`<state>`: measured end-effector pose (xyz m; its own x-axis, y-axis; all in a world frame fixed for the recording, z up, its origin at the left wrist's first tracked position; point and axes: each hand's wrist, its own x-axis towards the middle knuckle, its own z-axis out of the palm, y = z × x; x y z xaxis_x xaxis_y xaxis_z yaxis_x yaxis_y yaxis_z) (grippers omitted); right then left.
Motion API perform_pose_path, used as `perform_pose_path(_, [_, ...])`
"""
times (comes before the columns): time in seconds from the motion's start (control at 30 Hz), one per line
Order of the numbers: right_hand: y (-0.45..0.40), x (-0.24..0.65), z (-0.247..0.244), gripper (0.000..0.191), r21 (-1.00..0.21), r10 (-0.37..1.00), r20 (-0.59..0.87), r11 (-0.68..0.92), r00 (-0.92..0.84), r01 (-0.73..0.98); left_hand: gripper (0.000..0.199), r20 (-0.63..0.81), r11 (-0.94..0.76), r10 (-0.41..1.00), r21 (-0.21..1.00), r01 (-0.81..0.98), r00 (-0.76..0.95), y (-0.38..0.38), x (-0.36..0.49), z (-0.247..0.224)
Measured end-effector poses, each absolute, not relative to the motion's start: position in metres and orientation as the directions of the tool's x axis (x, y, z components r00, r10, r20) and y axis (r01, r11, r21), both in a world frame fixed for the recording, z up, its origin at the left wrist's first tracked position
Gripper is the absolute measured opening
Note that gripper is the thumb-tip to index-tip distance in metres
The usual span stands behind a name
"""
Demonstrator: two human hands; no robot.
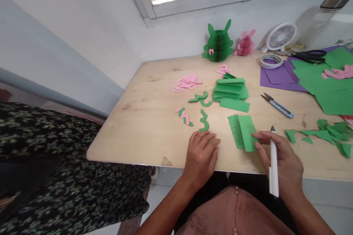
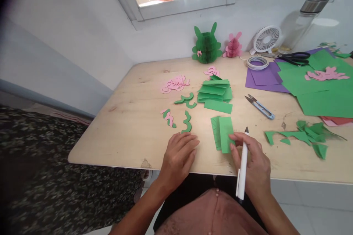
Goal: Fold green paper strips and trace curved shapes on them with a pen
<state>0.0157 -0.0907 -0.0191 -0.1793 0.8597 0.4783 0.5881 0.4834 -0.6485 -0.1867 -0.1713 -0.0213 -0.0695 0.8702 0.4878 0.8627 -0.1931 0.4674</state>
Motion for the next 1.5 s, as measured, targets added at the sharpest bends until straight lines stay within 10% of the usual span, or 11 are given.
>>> perform_pose_path(0.23, [-0.088,0.021,-0.022,0.022,-0.630,0.860,0.485,0.470,-0.160,0.619,0.017,0.557,-0.131,0.817,0.434,0.891,-0.151,-0.168,-0.210,-0.026])
perform_pose_path(0.67, [-0.087,0.021,-0.020,0.024,-0.713,0.891,0.446,0.411,-0.084,0.568,0.020,0.471,-0.143,0.874,0.011,0.990,0.121,-0.146,-0.230,-0.026])
perform_pose_path(1.5, [-0.085,0.027,-0.031,0.023,-0.716,0.913,0.390,0.385,-0.124,0.583,0.018,0.496,-0.340,0.840,0.167,0.926,0.219,-0.138,-0.202,-0.013])
